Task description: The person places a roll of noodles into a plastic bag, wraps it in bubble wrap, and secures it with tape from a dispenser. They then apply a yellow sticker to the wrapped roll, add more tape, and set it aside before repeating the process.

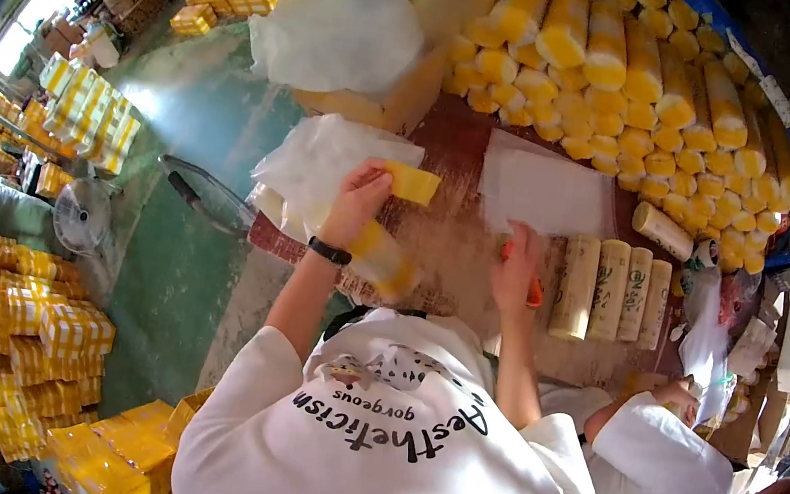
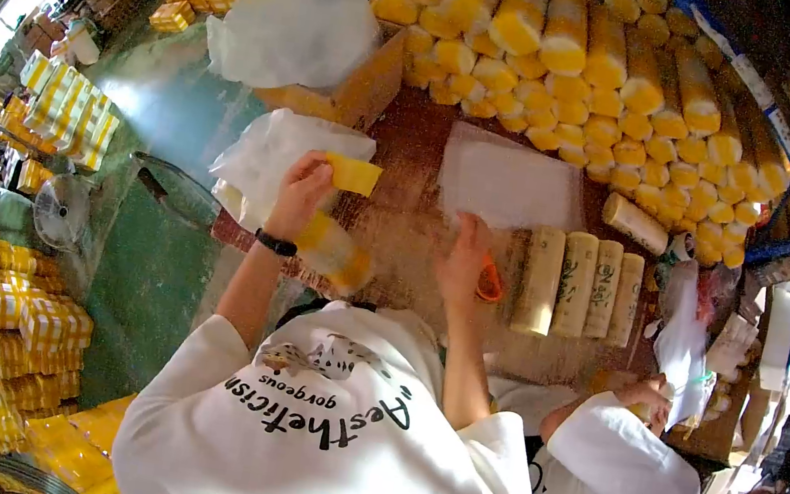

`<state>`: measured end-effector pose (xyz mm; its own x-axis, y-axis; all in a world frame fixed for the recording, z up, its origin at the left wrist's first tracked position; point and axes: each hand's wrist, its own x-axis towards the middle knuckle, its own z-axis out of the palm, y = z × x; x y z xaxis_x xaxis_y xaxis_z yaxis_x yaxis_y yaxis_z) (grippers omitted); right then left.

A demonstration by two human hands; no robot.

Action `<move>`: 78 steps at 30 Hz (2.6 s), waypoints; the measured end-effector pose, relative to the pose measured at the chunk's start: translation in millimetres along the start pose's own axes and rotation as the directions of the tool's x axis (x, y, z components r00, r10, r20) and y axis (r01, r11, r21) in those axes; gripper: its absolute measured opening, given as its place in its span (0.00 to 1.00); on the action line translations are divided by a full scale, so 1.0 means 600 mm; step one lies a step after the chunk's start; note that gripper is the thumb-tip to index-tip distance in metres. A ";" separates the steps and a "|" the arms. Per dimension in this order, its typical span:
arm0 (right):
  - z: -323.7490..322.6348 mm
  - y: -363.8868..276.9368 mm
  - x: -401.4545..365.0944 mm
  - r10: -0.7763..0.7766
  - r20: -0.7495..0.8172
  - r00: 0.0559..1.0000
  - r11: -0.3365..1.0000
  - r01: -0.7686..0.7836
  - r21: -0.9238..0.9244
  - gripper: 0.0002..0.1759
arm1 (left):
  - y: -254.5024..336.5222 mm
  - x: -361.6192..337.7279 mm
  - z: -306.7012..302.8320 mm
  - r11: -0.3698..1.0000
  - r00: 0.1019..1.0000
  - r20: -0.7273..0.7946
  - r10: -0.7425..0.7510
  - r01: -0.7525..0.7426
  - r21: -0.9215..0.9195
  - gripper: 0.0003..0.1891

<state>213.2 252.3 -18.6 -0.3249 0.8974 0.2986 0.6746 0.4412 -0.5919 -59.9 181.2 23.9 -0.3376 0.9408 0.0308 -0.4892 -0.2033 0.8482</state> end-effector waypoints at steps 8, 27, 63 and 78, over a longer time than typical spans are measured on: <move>0.052 -0.123 0.115 -0.310 0.399 0.863 0.925 0.177 0.337 0.34 | -0.087 -0.024 -0.031 0.972 0.975 0.023 -0.222 0.219 0.086 0.10; 0.025 -0.162 0.074 -0.325 0.426 0.844 0.851 0.064 0.522 0.09 | 0.090 -0.097 -0.011 0.288 0.825 0.183 0.535 -0.381 0.879 0.24; -0.018 -0.163 -0.074 0.029 0.226 0.974 0.734 -0.174 0.657 0.43 | 0.038 -0.191 0.066 0.462 0.993 -0.036 0.112 -0.020 0.887 0.25; -0.024 -0.184 -0.051 -0.271 0.317 0.909 0.817 0.043 0.576 0.42 | 0.055 -0.193 0.075 0.351 0.984 0.066 0.163 -0.120 0.929 0.20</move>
<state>158.3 176.2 48.5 -0.6885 0.6987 0.1942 0.1555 0.4038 -0.9016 -0.9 77.9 72.0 -0.3592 0.9108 0.2036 0.6158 0.0674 0.7850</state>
